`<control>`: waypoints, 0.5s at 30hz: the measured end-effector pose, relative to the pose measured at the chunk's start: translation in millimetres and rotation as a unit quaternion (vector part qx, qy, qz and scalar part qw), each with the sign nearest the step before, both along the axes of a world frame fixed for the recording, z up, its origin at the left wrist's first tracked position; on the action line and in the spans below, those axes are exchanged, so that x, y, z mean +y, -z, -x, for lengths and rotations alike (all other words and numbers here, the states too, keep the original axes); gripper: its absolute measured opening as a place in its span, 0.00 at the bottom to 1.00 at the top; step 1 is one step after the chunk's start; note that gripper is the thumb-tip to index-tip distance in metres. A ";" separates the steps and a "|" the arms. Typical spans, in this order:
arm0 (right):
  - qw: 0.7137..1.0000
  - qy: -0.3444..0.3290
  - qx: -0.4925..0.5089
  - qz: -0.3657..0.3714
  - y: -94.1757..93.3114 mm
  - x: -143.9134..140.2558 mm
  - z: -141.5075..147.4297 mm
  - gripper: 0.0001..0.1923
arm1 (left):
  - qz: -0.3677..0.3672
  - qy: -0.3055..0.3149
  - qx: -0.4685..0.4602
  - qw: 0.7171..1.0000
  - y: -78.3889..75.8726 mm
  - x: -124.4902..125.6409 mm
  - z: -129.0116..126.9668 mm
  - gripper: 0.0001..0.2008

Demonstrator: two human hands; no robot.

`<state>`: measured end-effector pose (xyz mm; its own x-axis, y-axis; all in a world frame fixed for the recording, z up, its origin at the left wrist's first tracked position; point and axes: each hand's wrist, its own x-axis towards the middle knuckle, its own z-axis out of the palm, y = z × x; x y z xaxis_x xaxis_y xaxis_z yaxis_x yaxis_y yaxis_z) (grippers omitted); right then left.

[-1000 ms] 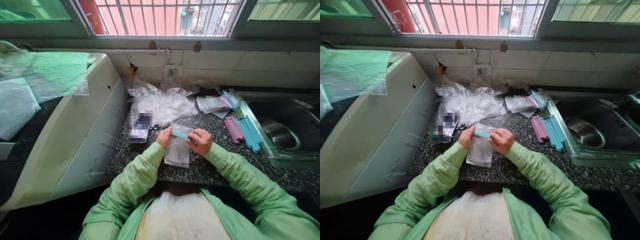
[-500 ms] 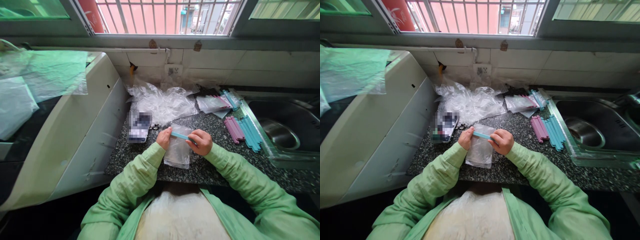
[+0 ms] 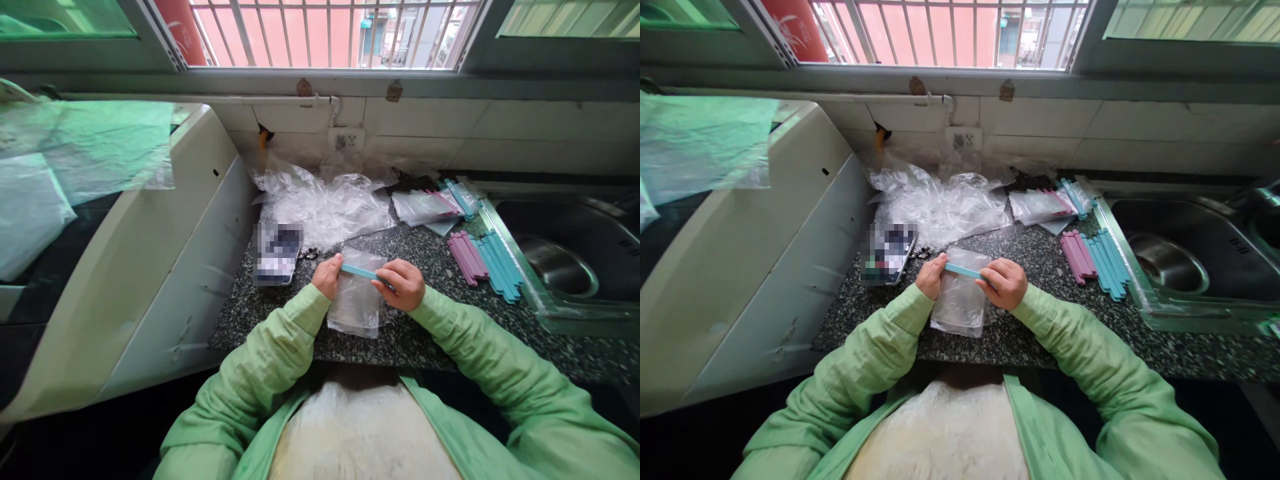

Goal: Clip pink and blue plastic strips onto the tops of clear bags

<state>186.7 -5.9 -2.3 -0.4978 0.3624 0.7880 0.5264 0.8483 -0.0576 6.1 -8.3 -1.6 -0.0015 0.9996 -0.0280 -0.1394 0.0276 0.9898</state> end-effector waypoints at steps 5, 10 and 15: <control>1.000 -0.009 0.003 -0.005 0.8 0.7 -0.6 0.02 | 0.010 0.000 -0.018 1.000 -0.4 0.6 0.0 0.26; 1.000 -0.016 0.005 -0.003 0.9 0.8 -1.4 0.02 | 0.014 -0.004 -0.003 1.000 -2.2 1.5 1.1 0.23; 1.000 -0.009 0.007 0.001 0.0 0.3 -0.7 0.02 | 0.032 -0.028 -0.035 0.998 6.4 4.2 3.5 0.19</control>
<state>187.4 -5.6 -2.3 -0.4933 0.3546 0.7943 0.5103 0.8575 -0.0659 2.7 -4.1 -8.0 -0.0538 0.9942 -0.0932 -0.2105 0.0800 0.9743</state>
